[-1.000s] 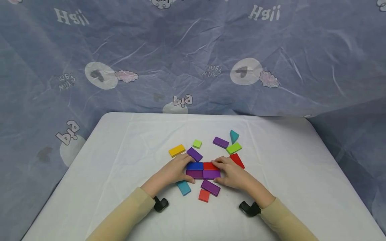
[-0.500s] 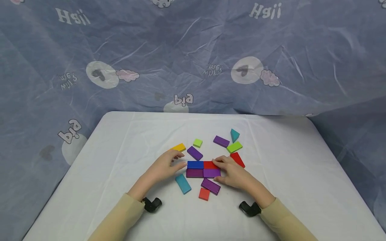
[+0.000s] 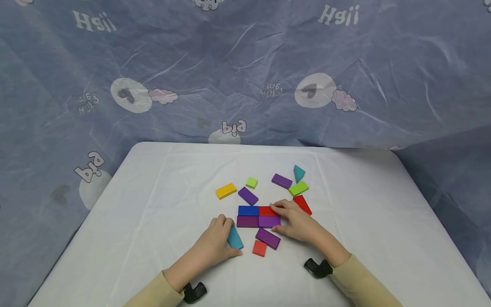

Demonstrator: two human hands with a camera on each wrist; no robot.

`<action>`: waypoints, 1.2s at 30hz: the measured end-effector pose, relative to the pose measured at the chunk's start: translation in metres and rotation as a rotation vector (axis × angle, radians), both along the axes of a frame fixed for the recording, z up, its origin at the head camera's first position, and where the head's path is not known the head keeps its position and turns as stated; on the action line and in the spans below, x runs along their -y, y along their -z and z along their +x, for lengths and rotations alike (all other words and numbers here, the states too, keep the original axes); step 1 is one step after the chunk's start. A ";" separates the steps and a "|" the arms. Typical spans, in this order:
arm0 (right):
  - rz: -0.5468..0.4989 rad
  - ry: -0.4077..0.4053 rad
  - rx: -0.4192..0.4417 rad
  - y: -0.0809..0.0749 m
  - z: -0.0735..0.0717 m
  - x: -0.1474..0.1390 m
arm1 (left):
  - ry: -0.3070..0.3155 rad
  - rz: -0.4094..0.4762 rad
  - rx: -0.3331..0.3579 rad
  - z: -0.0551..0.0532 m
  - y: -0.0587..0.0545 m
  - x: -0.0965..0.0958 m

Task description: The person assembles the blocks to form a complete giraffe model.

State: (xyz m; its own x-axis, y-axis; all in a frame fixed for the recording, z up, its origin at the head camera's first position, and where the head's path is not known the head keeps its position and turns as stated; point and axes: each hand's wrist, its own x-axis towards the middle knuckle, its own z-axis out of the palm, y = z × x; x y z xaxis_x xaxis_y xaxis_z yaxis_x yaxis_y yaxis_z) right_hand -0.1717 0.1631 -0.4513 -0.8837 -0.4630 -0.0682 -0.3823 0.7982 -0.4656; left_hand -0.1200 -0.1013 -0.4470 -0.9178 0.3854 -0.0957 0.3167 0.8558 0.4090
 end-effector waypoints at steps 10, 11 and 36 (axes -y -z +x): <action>-0.017 0.001 -0.010 -0.003 0.002 0.000 | 0.142 0.039 -0.031 0.007 -0.004 0.000; -0.017 0.000 -0.010 -0.003 0.002 0.000 | 0.153 0.043 -0.042 0.006 -0.004 0.000; -0.028 0.008 -0.015 0.001 0.002 -0.001 | 0.142 0.075 -0.043 -0.011 -0.001 0.000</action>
State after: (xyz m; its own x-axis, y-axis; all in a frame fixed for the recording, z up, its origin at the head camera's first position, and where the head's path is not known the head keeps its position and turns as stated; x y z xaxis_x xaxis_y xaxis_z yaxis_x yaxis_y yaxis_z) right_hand -0.1695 0.1641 -0.4527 -0.8880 -0.4578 -0.0422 -0.3832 0.7878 -0.4822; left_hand -0.1306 -0.1013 -0.4459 -0.8561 0.5163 -0.0241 0.4509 0.7688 0.4534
